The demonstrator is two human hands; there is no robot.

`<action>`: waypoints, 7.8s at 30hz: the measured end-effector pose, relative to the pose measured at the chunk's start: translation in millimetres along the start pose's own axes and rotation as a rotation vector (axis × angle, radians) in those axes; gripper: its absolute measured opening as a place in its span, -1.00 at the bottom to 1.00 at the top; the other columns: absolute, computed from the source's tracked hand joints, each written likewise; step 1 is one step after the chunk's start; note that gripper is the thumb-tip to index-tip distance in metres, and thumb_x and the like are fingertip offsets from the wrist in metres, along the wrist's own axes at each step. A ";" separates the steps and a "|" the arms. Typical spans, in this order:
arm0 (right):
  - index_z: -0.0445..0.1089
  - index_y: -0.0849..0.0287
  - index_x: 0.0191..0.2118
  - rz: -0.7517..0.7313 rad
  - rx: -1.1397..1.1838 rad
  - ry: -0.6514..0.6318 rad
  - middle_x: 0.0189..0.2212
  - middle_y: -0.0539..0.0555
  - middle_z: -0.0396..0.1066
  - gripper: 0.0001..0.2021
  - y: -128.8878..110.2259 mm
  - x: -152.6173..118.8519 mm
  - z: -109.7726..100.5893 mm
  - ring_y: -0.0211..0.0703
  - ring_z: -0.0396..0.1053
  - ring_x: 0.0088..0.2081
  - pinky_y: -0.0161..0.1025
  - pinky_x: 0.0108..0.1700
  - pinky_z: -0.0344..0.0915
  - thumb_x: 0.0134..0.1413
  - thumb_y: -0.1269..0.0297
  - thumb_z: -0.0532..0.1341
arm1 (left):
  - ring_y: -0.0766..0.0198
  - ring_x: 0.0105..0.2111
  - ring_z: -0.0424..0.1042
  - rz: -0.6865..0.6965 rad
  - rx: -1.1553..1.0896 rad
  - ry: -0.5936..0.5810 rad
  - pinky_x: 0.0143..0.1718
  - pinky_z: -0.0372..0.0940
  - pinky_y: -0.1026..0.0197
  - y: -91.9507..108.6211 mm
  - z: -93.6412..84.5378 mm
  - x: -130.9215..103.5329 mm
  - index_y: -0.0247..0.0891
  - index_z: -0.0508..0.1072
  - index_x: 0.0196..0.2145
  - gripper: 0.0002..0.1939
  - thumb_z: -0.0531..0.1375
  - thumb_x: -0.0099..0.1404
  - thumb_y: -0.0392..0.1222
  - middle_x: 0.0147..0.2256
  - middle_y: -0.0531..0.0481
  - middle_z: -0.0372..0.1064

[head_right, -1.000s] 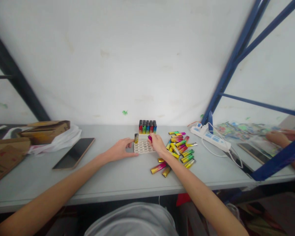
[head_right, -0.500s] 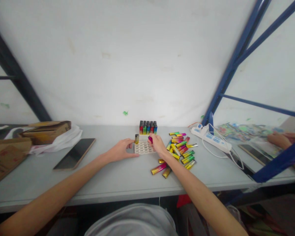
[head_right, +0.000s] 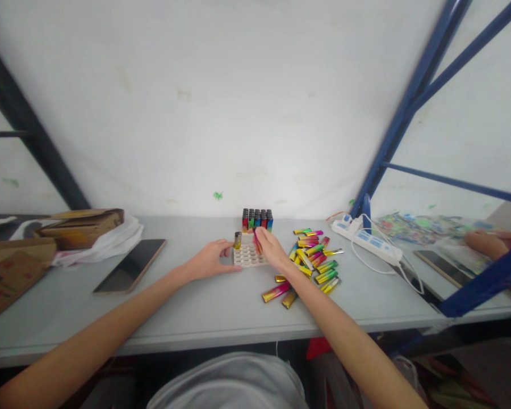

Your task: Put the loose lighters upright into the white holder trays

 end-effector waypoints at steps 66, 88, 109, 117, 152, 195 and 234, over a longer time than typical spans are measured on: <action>0.56 0.26 -0.15 0.047 -1.237 -0.188 -0.20 0.23 0.60 -0.83 14.9 -1.1 -157.0 -0.03 0.52 -0.20 -0.25 -0.14 0.32 0.17 0.32 0.28 | 0.25 -0.48 0.30 -0.058 0.027 -0.222 -0.47 0.06 0.25 -28.4 -9.1 28.7 -0.31 0.50 -0.14 -0.29 0.28 0.03 0.40 -0.43 0.07 0.33; 0.35 0.19 -0.45 -0.071 -0.048 0.160 -0.57 -0.05 0.28 -0.49 -14.9 37.4 -33.1 -0.27 0.21 -0.51 -0.30 -0.42 0.17 0.08 -0.25 0.25 | 0.25 -0.45 0.26 0.004 0.040 -0.068 -0.42 0.05 0.22 -25.2 -4.1 16.3 -0.26 0.42 -0.34 -0.39 0.25 0.08 0.42 -0.44 0.07 0.28; 0.10 0.11 -0.61 -0.077 -0.349 0.299 -0.64 -0.10 -0.01 -0.56 -8.0 17.2 3.2 -0.26 0.02 -0.51 -0.27 -0.44 -0.07 0.14 -0.06 0.09 | 0.25 -0.44 0.24 -0.001 0.009 -0.041 -0.40 0.07 0.22 -22.2 -4.4 14.6 -0.27 0.44 -0.31 -0.44 0.28 0.09 0.34 -0.44 0.07 0.27; 0.11 0.11 -0.59 -0.120 -0.360 0.299 -0.62 -0.08 0.04 -0.59 -9.2 15.1 8.2 -0.24 0.03 -0.50 -0.27 -0.42 -0.05 0.15 -0.05 0.07 | 0.25 -0.43 0.24 0.004 0.021 -0.037 -0.38 0.11 0.22 -22.5 -3.8 13.9 -0.27 0.46 -0.28 -0.43 0.26 0.11 0.35 -0.43 0.07 0.28; 0.34 0.15 -0.39 -0.306 -0.713 -0.158 -0.53 0.00 0.37 -0.61 -13.5 11.1 6.7 -0.19 0.27 -0.47 -0.28 -0.36 0.08 0.37 -0.02 0.08 | 0.22 -0.41 0.27 0.012 0.051 0.011 -0.35 0.14 0.20 -11.1 2.2 10.6 -0.26 0.46 -0.30 -0.39 0.27 0.08 0.40 -0.41 0.03 0.32; 0.44 0.22 -0.42 0.071 -1.061 -0.210 -0.44 0.09 0.49 -0.73 -13.5 5.7 -116.8 -0.14 0.35 -0.39 -0.26 -0.31 0.19 0.17 0.13 0.19 | 0.19 -0.40 0.32 -0.005 0.013 -0.030 -0.36 0.16 0.20 -16.1 2.8 10.9 -0.28 0.46 -0.29 -0.35 0.27 0.05 0.43 -0.37 -0.01 0.36; 0.13 0.10 -0.48 -0.036 -0.202 0.114 -0.61 -0.11 0.03 -0.47 -2.9 9.2 -6.6 -0.28 0.02 -0.55 -0.31 -0.50 0.01 0.21 -0.29 0.05 | 0.18 -0.41 0.31 0.013 0.023 -0.025 -0.36 0.16 0.18 -13.6 2.6 12.2 -0.27 0.41 -0.34 -0.39 0.27 0.07 0.41 -0.40 0.00 0.33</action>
Point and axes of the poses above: each hand's wrist, its own x-axis towards the middle knuckle, its own z-axis out of the palm, y = z × x, the point moved 3 cm from there along x, towards the middle knuckle
